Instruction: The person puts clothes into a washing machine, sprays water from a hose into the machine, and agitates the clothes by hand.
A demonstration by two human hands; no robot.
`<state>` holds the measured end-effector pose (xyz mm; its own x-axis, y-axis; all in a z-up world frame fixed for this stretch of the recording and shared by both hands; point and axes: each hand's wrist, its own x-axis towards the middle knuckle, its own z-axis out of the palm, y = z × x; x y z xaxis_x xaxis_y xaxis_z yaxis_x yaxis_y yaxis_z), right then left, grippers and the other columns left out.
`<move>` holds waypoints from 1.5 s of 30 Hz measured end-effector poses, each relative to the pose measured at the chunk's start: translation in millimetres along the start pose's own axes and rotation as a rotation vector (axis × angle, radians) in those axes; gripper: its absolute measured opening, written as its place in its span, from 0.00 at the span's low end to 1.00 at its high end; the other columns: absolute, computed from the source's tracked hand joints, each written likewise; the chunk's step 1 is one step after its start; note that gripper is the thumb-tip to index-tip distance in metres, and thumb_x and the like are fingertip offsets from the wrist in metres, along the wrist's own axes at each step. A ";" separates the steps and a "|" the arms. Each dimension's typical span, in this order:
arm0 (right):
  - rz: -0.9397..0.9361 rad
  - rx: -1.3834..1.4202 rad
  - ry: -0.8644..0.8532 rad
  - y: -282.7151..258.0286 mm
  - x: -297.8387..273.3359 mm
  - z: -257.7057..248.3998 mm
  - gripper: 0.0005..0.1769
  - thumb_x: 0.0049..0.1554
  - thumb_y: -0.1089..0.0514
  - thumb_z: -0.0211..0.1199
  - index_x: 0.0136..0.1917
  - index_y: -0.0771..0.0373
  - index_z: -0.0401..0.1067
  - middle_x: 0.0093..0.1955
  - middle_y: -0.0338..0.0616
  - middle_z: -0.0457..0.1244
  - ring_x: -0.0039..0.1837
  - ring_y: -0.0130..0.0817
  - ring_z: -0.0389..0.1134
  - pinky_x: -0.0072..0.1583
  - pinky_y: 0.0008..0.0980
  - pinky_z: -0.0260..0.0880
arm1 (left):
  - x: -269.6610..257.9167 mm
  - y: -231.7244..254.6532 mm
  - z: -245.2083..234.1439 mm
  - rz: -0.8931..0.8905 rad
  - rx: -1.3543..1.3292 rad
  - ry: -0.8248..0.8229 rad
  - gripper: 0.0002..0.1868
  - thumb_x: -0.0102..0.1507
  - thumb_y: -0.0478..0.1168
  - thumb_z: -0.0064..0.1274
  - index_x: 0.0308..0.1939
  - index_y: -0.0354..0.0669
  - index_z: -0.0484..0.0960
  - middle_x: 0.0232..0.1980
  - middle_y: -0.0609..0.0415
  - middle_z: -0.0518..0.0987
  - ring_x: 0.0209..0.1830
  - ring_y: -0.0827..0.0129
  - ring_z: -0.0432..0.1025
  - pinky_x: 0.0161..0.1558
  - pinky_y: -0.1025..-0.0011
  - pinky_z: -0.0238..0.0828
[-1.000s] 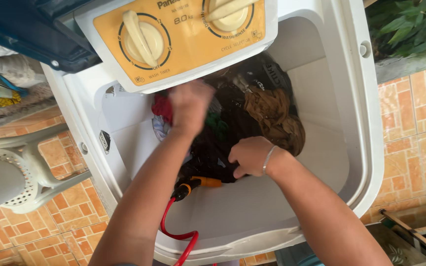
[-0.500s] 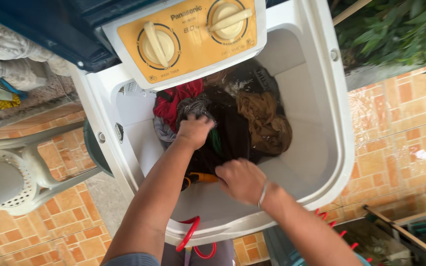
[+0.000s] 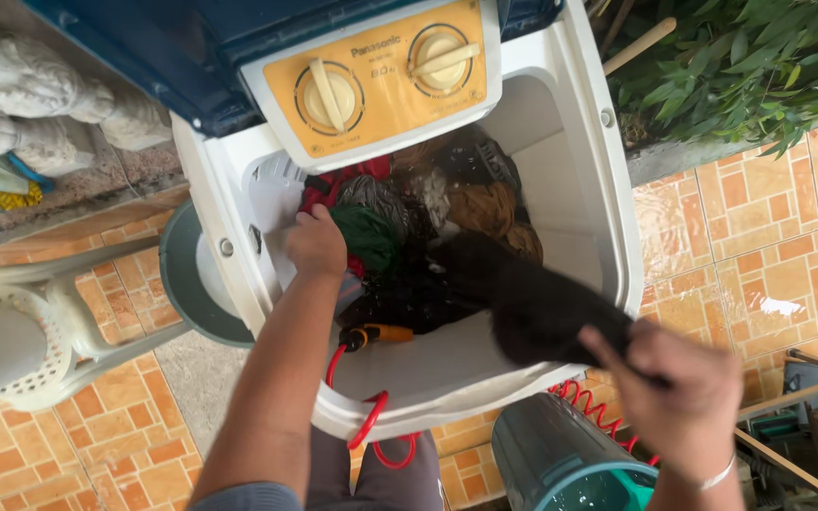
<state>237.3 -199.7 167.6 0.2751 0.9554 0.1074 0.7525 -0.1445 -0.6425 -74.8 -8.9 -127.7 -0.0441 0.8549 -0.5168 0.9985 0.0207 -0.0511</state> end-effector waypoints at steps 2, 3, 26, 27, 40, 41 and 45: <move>-0.039 0.000 0.055 1.4 14.2 1.6 0.30 0.52 0.67 0.76 0.28 0.63 0.52 0.27 0.42 0.52 0.27 0.30 0.50 0.32 0.29 0.51 | -0.4 9.4 -15.3 0.021 0.407 -0.262 0.24 0.64 0.45 0.55 0.63 0.45 0.72 0.61 0.39 0.77 0.61 0.44 0.72 0.47 0.48 0.73; -0.060 0.002 0.086 2.7 23.5 4.1 0.30 0.54 0.67 0.77 0.30 0.62 0.52 0.27 0.42 0.52 0.27 0.29 0.49 0.32 0.29 0.50 | -9.0 13.9 -19.2 0.115 0.507 -0.363 0.23 0.64 0.44 0.55 0.62 0.44 0.75 0.61 0.41 0.78 0.61 0.45 0.72 0.48 0.46 0.70; -0.222 -0.534 -0.850 67.1 107.6 368.1 0.52 0.49 0.45 0.72 0.81 0.42 0.50 0.76 0.53 0.50 0.74 0.65 0.53 0.66 0.61 0.61 | -144.0 -51.8 -123.9 0.684 -0.333 0.451 0.09 0.58 0.43 0.58 0.38 0.44 0.80 0.35 0.56 0.81 0.34 0.62 0.72 0.38 0.62 0.65; -0.216 -0.578 -0.851 68.5 107.4 389.5 0.53 0.49 0.45 0.72 0.82 0.40 0.50 0.76 0.51 0.52 0.74 0.65 0.54 0.64 0.61 0.62 | -145.1 -52.4 -122.8 0.679 -0.341 0.469 0.10 0.57 0.43 0.58 0.38 0.43 0.80 0.36 0.55 0.82 0.34 0.62 0.72 0.37 0.63 0.64; -0.115 -0.938 -1.103 135.3 133.8 315.7 0.66 0.32 0.38 0.86 0.78 0.44 0.56 0.81 0.56 0.46 0.77 0.61 0.49 0.58 0.66 0.65 | -141.6 -49.0 -122.8 0.647 -0.345 0.427 0.07 0.57 0.44 0.58 0.32 0.47 0.79 0.30 0.61 0.80 0.31 0.66 0.71 0.33 0.65 0.61; -0.165 -0.982 -1.152 144.3 134.2 317.2 0.60 0.36 0.41 0.83 0.77 0.45 0.58 0.78 0.55 0.49 0.75 0.59 0.52 0.59 0.66 0.65 | -141.9 -49.2 -122.1 0.634 -0.326 0.401 0.07 0.57 0.44 0.58 0.31 0.47 0.79 0.29 0.61 0.79 0.30 0.66 0.71 0.33 0.65 0.61; -0.287 -0.911 -1.048 186.5 128.6 337.0 0.37 0.51 0.51 0.68 0.73 0.47 0.64 0.68 0.53 0.61 0.69 0.54 0.62 0.63 0.64 0.67 | -140.5 -50.4 -125.0 0.670 -0.341 0.431 0.07 0.58 0.44 0.58 0.32 0.47 0.79 0.29 0.60 0.79 0.31 0.65 0.71 0.34 0.64 0.62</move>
<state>211.3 -17.0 -194.1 -0.2130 0.6669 -0.7141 0.9328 0.3562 0.0545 -114.8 -65.2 54.3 0.5049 0.8628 0.0258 0.7679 -0.4626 0.4431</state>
